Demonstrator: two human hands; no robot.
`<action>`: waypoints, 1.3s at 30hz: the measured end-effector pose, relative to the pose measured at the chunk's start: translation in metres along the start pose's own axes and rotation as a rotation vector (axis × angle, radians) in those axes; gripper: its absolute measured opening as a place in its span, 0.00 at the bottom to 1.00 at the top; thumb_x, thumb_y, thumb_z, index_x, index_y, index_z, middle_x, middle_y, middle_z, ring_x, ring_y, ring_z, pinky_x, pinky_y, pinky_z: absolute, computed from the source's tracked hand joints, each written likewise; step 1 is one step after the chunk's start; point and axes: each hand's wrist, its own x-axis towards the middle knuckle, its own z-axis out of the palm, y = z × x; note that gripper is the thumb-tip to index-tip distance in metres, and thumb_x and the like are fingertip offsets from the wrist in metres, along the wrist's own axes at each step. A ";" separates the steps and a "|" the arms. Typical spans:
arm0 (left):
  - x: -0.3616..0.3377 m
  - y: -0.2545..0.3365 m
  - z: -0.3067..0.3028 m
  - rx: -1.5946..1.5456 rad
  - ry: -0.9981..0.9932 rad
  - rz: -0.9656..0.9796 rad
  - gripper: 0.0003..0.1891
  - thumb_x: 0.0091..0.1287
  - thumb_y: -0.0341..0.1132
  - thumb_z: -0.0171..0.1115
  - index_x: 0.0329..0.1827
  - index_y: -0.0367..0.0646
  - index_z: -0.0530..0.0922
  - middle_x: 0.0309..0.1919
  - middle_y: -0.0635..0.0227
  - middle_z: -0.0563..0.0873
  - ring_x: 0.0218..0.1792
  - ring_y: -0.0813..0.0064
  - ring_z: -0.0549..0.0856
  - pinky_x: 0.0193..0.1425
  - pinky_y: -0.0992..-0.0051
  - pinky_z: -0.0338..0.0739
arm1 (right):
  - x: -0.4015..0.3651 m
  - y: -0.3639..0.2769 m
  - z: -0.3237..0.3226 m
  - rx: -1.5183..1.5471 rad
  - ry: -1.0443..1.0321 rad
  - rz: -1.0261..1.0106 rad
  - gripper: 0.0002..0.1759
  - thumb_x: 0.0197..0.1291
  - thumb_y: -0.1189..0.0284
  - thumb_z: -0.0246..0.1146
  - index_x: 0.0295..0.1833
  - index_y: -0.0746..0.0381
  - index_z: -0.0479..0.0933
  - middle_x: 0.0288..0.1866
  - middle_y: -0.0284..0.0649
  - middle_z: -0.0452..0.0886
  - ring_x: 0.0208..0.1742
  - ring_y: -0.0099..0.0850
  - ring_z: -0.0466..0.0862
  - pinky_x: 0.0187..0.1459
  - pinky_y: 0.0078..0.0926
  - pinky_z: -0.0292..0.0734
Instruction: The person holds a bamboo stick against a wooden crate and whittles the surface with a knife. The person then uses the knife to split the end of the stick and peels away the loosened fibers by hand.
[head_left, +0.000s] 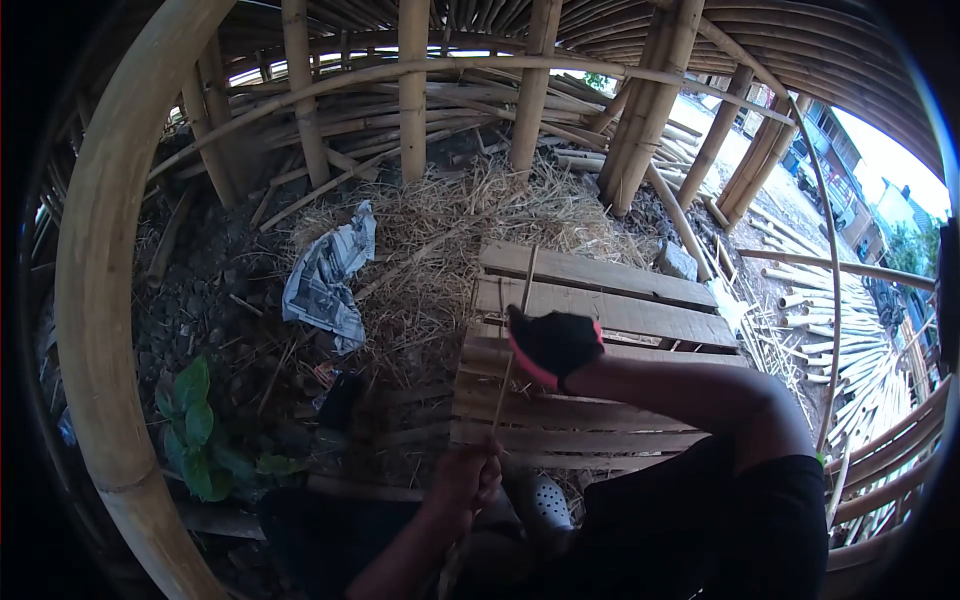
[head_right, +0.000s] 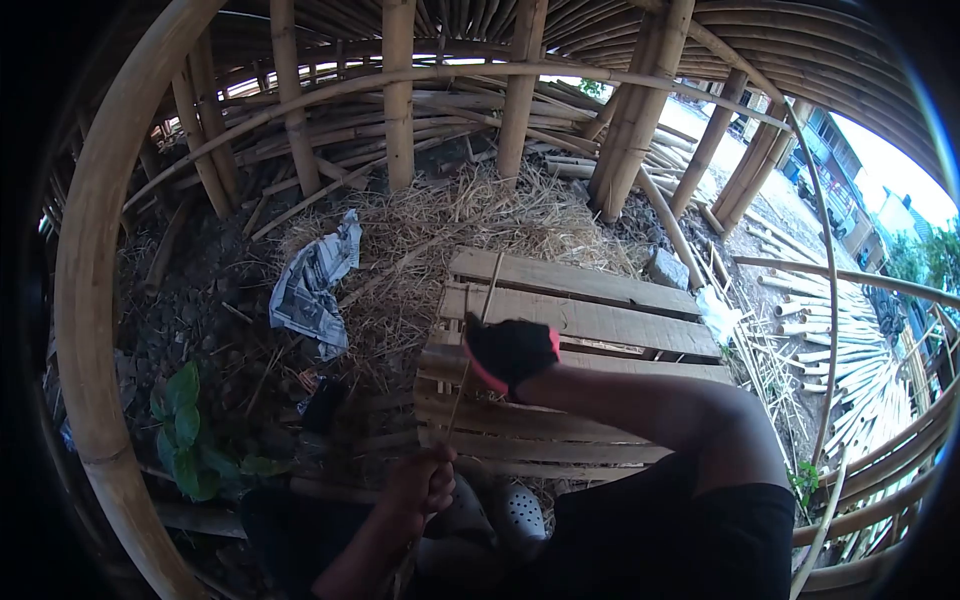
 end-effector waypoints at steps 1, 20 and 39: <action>0.001 -0.002 -0.001 -0.001 -0.009 0.008 0.05 0.70 0.35 0.57 0.40 0.44 0.75 0.15 0.79 0.64 0.12 0.87 0.61 0.14 0.82 0.50 | 0.000 -0.003 -0.001 -0.004 -0.093 -0.002 0.41 0.73 0.44 0.31 0.34 0.59 0.83 0.35 0.48 0.87 0.41 0.48 0.86 0.50 0.44 0.78; 0.012 -0.003 -0.010 -0.086 -0.110 -0.035 0.07 0.73 0.38 0.57 0.40 0.46 0.76 0.16 0.79 0.66 0.13 0.87 0.63 0.14 0.81 0.50 | 0.055 0.033 -0.002 -0.034 -0.122 0.033 0.39 0.73 0.47 0.31 0.40 0.61 0.84 0.41 0.49 0.87 0.47 0.50 0.85 0.54 0.47 0.74; 0.009 -0.007 -0.014 -0.121 -0.106 -0.052 0.09 0.76 0.39 0.53 0.42 0.45 0.76 0.16 0.80 0.63 0.13 0.87 0.61 0.13 0.83 0.50 | -0.015 -0.017 -0.026 -0.067 -0.266 -0.092 0.40 0.72 0.43 0.32 0.40 0.59 0.85 0.38 0.47 0.87 0.43 0.49 0.86 0.52 0.45 0.77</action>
